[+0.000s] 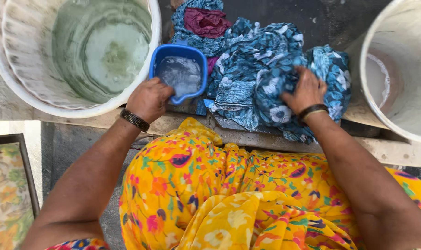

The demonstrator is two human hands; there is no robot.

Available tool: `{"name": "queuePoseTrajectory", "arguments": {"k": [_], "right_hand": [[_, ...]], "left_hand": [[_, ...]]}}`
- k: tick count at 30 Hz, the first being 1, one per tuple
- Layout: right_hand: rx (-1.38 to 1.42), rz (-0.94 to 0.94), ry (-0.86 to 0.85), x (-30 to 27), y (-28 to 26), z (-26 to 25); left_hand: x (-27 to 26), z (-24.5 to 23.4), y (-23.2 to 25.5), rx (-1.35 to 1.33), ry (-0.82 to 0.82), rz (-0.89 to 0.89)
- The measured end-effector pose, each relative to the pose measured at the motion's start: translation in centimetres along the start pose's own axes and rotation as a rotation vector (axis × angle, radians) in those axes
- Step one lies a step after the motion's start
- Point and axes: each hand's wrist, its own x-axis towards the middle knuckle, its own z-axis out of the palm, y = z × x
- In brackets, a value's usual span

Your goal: The person washes clothes by hand using water from buckets and a small blue container to pour water over the fabric while scrubbing.

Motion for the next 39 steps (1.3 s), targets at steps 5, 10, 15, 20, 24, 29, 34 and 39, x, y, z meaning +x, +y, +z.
{"name": "queuePoseTrajectory", "arguments": {"k": [5, 10, 15, 20, 24, 29, 34, 39], "right_hand": [[0.661, -0.107, 0.155, 3.3, -2.1, 0.2], [1.293, 0.513, -0.107, 6.4, -7.7, -2.8], [0.760, -0.175, 0.205, 6.5, -9.3, -5.8], [0.134, -0.204, -0.017, 2.9, -8.4, -9.8], [0.135, -0.065, -0.157, -0.4, -7.1, -11.7], [0.246, 0.027, -0.179, -3.6, -4.8, -13.1], [0.330, -0.097, -0.154, -5.4, -2.5, -12.8], [0.533, -0.041, -0.168, -6.7, -1.5, -11.7]], "left_hand": [[6.7, -6.5, 8.2, 0.149, -0.124, 0.091], [11.8, -9.5, 16.2, 0.232, -0.071, 0.204], [9.2, -8.7, 16.7, 0.154, 0.161, 0.063], [4.1, -3.3, 14.7, 0.129, 0.135, -0.195], [0.8, 2.5, 11.2, 0.128, 0.036, -0.508], [-2.9, 9.5, 8.0, 0.129, -0.046, -0.799], [-3.1, 13.0, 8.6, 0.044, -0.151, -0.985], [-2.4, 10.5, 9.7, 0.026, -0.395, -1.005]]}}
